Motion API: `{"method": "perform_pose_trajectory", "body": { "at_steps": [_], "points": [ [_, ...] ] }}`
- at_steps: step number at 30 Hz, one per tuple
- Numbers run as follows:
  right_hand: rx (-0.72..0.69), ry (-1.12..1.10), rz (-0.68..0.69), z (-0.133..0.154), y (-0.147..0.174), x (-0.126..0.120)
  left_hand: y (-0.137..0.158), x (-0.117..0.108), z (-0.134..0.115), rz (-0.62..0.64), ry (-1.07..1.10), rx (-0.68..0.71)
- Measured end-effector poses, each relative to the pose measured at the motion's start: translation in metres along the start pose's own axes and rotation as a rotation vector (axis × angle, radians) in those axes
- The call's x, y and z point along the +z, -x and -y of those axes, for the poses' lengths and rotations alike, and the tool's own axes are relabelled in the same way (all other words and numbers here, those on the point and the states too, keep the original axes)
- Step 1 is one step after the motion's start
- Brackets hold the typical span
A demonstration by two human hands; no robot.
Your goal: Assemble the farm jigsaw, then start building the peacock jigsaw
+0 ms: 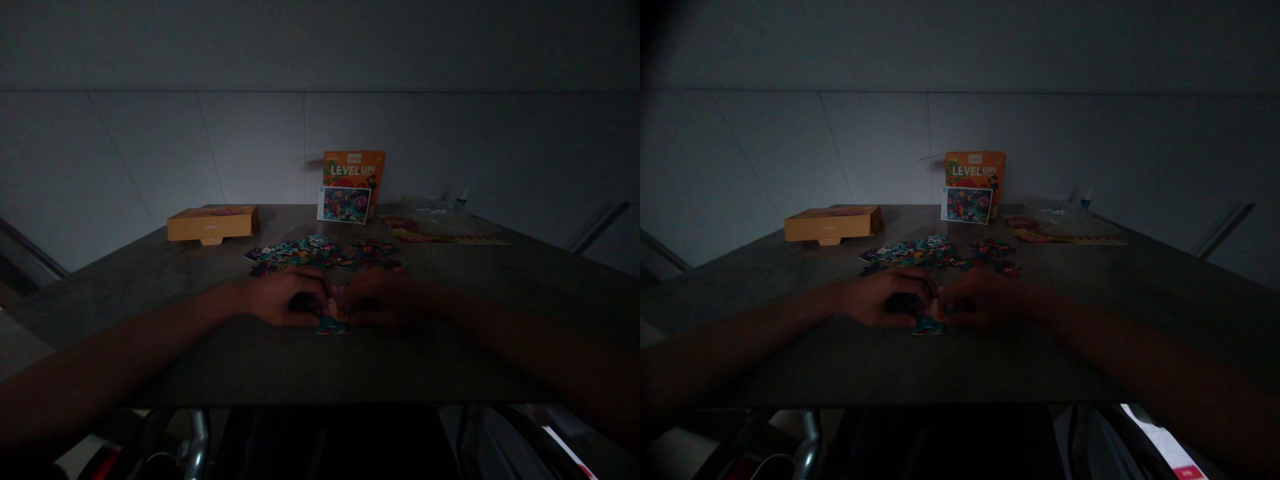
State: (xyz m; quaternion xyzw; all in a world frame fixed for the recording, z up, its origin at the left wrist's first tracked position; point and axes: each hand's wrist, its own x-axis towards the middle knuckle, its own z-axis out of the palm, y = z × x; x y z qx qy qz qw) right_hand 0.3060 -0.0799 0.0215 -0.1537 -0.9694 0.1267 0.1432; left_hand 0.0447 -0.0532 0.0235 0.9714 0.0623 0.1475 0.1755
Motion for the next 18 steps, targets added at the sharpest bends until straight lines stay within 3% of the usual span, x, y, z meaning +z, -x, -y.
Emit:
{"method": "perform_pose_trajectory", "body": {
  "at_steps": [7,13,18],
  "points": [
    [0.008,-0.003,0.003,-0.0006,0.0004,-0.0001,0.0002,0.0000,-0.0002,0.002,-0.002,0.001],
    [0.151,0.025,0.001,0.0023,0.0012,-0.0011,0.0006,0.0011,0.0016,-0.018,-0.025,0.011],
    [0.031,-0.004,0.026,-0.0004,0.0007,-0.0003,0.0000,-0.0001,0.0002,0.000,-0.003,0.001]
  ]
}}
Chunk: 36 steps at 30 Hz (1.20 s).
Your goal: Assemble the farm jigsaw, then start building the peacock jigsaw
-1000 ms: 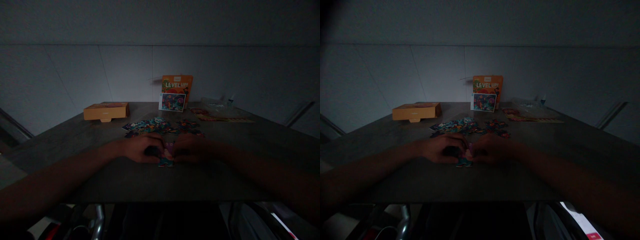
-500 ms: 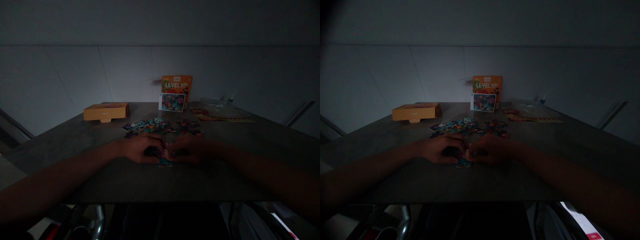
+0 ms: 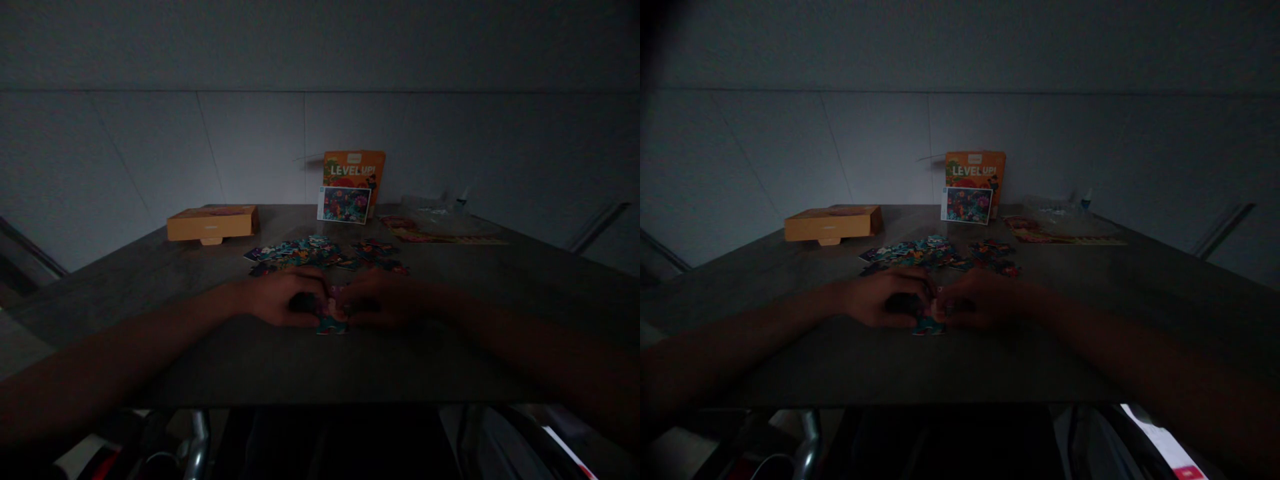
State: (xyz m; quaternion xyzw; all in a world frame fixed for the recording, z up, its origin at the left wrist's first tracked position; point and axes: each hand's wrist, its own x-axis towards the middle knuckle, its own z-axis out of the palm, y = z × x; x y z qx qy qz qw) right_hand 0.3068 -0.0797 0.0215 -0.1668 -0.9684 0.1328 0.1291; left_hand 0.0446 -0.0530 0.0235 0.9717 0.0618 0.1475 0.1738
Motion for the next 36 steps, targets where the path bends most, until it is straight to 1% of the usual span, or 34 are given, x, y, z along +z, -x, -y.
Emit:
{"method": "perform_pose_trajectory", "body": {
  "at_steps": [5,9,14,21,33,36],
  "points": [
    [-0.012,0.005,-0.013,-0.0005,-0.0001,0.0003,0.0003,-0.0001,-0.0008,-0.004,-0.005,-0.001],
    [-0.013,0.008,-0.015,-0.0014,0.0003,0.0006,0.0011,0.0000,-0.0011,-0.009,-0.028,-0.028],
    [0.002,0.011,-0.005,-0.0012,-0.0003,0.0005,0.0002,-0.0009,-0.0010,0.003,-0.003,0.023],
    [-0.031,0.009,-0.023,-0.0008,-0.0004,0.0004,0.0004,-0.0003,-0.0004,-0.007,0.016,0.016],
    [-0.035,0.007,-0.022,-0.0010,-0.0016,0.0009,-0.0002,-0.0004,-0.0007,-0.011,0.010,0.023],
    [-0.012,0.012,-0.002,0.0011,-0.0012,0.0004,0.0000,-0.0004,-0.0005,-0.005,0.008,0.016]
  ]
}}
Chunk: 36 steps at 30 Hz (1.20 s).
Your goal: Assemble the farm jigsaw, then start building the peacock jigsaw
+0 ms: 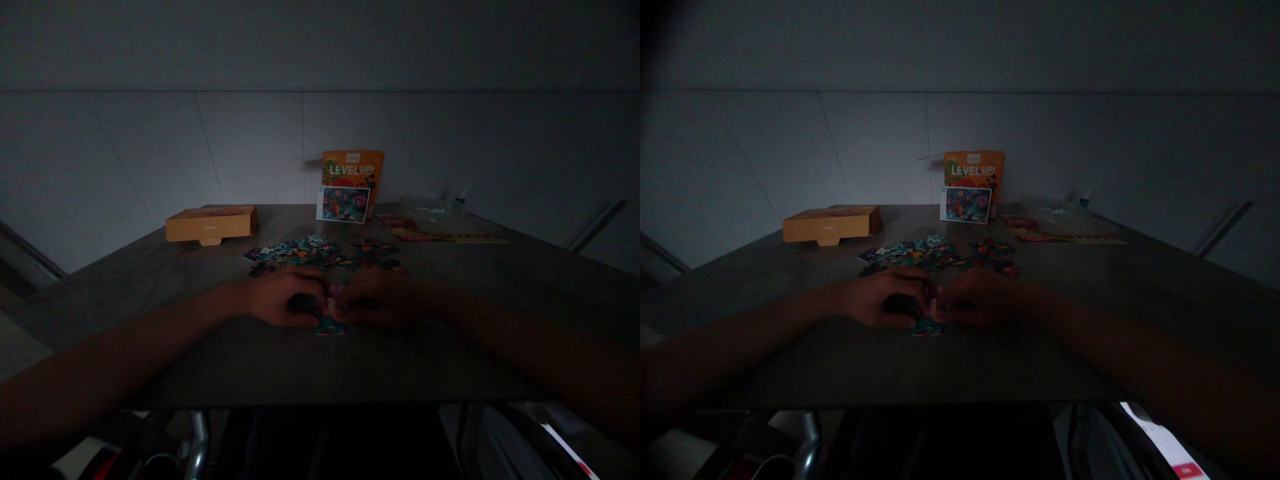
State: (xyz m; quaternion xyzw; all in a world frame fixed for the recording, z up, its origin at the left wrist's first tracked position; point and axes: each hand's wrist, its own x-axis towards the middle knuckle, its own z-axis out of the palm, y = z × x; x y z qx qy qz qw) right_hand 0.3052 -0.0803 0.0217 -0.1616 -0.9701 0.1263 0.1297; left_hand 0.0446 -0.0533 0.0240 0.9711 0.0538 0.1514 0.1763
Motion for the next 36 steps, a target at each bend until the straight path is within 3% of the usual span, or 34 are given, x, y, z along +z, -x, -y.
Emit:
{"method": "perform_pose_trajectory", "body": {
  "at_steps": [6,13,18,29,36],
  "points": [
    [0.197,-0.022,-0.066,0.004,0.003,-0.002,0.002,0.001,0.000,-0.006,-0.006,-0.019],
    [-0.011,0.023,-0.010,-0.001,0.000,-0.001,0.001,0.000,0.000,0.010,0.010,-0.011],
    [-0.050,0.026,-0.027,-0.002,0.000,-0.001,0.000,0.000,0.001,-0.008,0.012,0.017],
    [0.133,0.125,-0.074,-0.011,0.000,0.002,0.000,-0.001,0.000,0.010,-0.012,0.005],
    [0.145,0.127,-0.086,-0.013,0.000,0.004,0.000,-0.001,0.002,-0.011,0.024,0.020]
  ]
}}
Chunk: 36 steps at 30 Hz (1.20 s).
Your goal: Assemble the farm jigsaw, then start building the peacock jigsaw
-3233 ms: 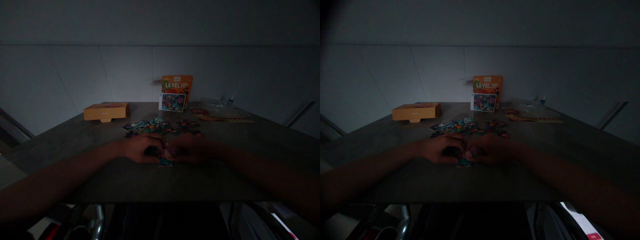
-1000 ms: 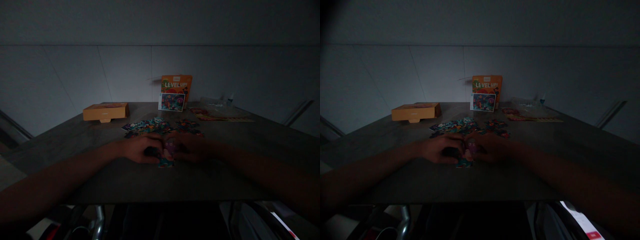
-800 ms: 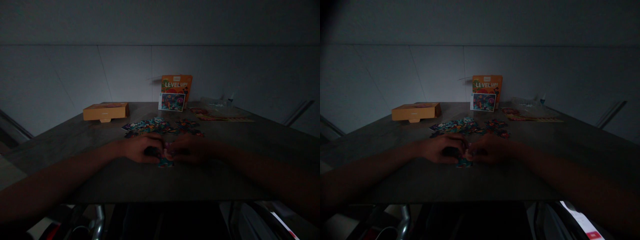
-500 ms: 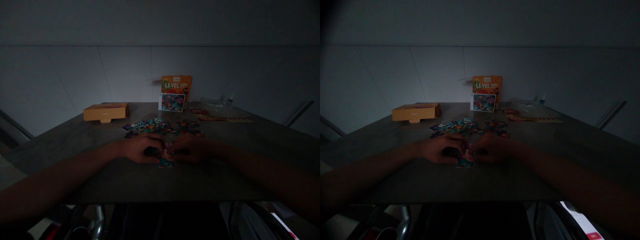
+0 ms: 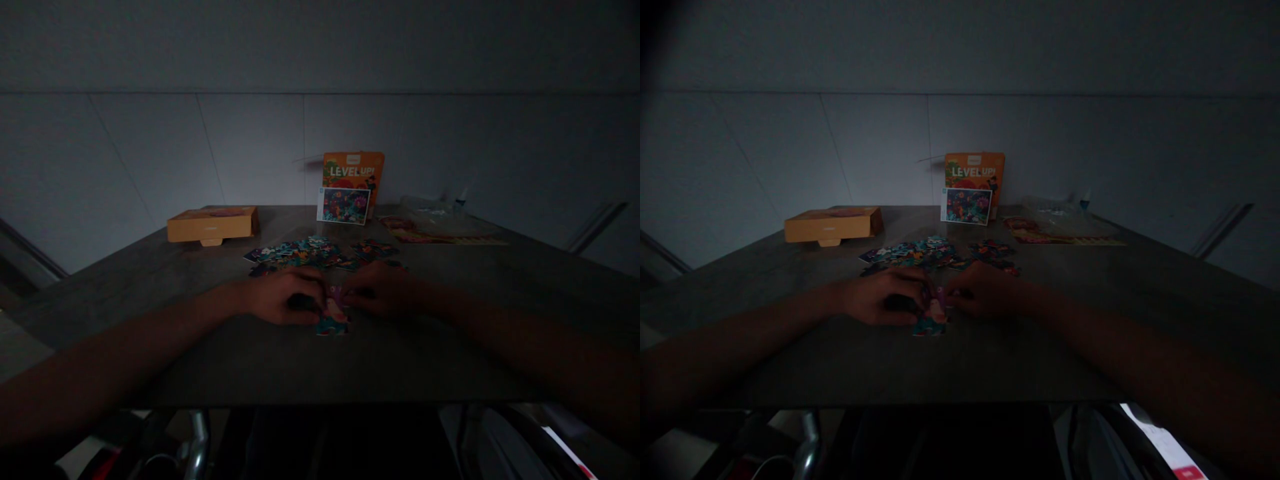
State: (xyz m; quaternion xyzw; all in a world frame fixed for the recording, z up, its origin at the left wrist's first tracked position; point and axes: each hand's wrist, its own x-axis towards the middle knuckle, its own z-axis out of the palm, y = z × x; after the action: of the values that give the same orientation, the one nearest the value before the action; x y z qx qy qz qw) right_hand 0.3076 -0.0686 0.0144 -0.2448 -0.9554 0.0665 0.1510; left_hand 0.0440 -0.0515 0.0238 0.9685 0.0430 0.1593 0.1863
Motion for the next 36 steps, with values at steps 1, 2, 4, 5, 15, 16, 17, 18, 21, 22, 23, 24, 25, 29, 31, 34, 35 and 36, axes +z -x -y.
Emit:
{"method": "perform_pose_trajectory", "body": {
  "at_steps": [1,2,4,5,15,16,17,18,21,22,23,24,25,29,31,34,35,36],
  "points": [
    [0.002,-0.005,-0.002,0.000,0.000,0.000,0.000,0.000,0.000,0.001,-0.001,-0.002],
    [0.003,-0.012,-0.003,0.000,0.000,0.000,0.000,0.000,0.001,0.001,-0.003,-0.003],
    [0.007,-0.027,0.003,0.001,0.001,-0.001,0.000,0.001,0.001,0.002,-0.011,-0.004],
    [0.011,-0.029,0.012,0.001,0.001,-0.001,0.000,0.001,0.002,0.004,-0.021,-0.006],
    [0.051,-0.035,0.056,0.001,0.001,-0.003,0.015,-0.008,0.045,-0.306,-0.563,-0.503],
    [0.056,-0.034,0.058,0.001,0.001,-0.003,0.017,-0.010,0.051,-0.327,-0.612,-0.604],
    [0.061,-0.036,0.058,0.001,0.001,-0.003,0.019,-0.011,0.057,-0.322,-0.641,-0.699],
    [0.062,-0.041,0.058,0.001,0.002,-0.003,0.021,-0.012,0.062,-0.305,-0.658,-0.787],
    [0.049,-0.065,0.061,-0.001,0.002,-0.002,0.025,-0.015,0.071,-0.209,-0.653,-0.952],
    [0.045,-0.070,0.065,-0.001,0.002,-0.002,0.026,-0.016,0.073,-0.186,-0.645,-0.969],
    [0.040,-0.072,0.068,-0.002,0.002,-0.002,0.026,-0.017,0.074,-0.173,-0.635,-0.971],
    [0.039,-0.073,0.069,-0.002,0.002,-0.002,0.027,-0.017,0.075,-0.168,-0.626,-0.961],
    [0.040,-0.073,0.069,-0.002,0.002,-0.002,0.027,-0.018,0.076,-0.169,-0.618,-0.947],
    [0.041,-0.069,0.071,-0.002,0.002,-0.002,0.027,-0.018,0.078,-0.183,-0.598,-0.903],
    [0.052,-0.061,0.073,-0.001,0.002,-0.001,0.026,-0.018,0.079,-0.194,-0.597,-0.887],
    [0.068,-0.048,0.065,0.001,0.002,-0.002,0.025,-0.017,0.079,-0.204,-0.590,-0.854],
    [0.070,-0.044,0.062,0.001,0.002,-0.002,0.025,-0.017,0.079,-0.208,-0.587,-0.844],
    [0.072,-0.041,0.064,0.002,0.002,-0.002,0.025,-0.017,0.079,-0.211,-0.585,-0.836]
  ]
}}
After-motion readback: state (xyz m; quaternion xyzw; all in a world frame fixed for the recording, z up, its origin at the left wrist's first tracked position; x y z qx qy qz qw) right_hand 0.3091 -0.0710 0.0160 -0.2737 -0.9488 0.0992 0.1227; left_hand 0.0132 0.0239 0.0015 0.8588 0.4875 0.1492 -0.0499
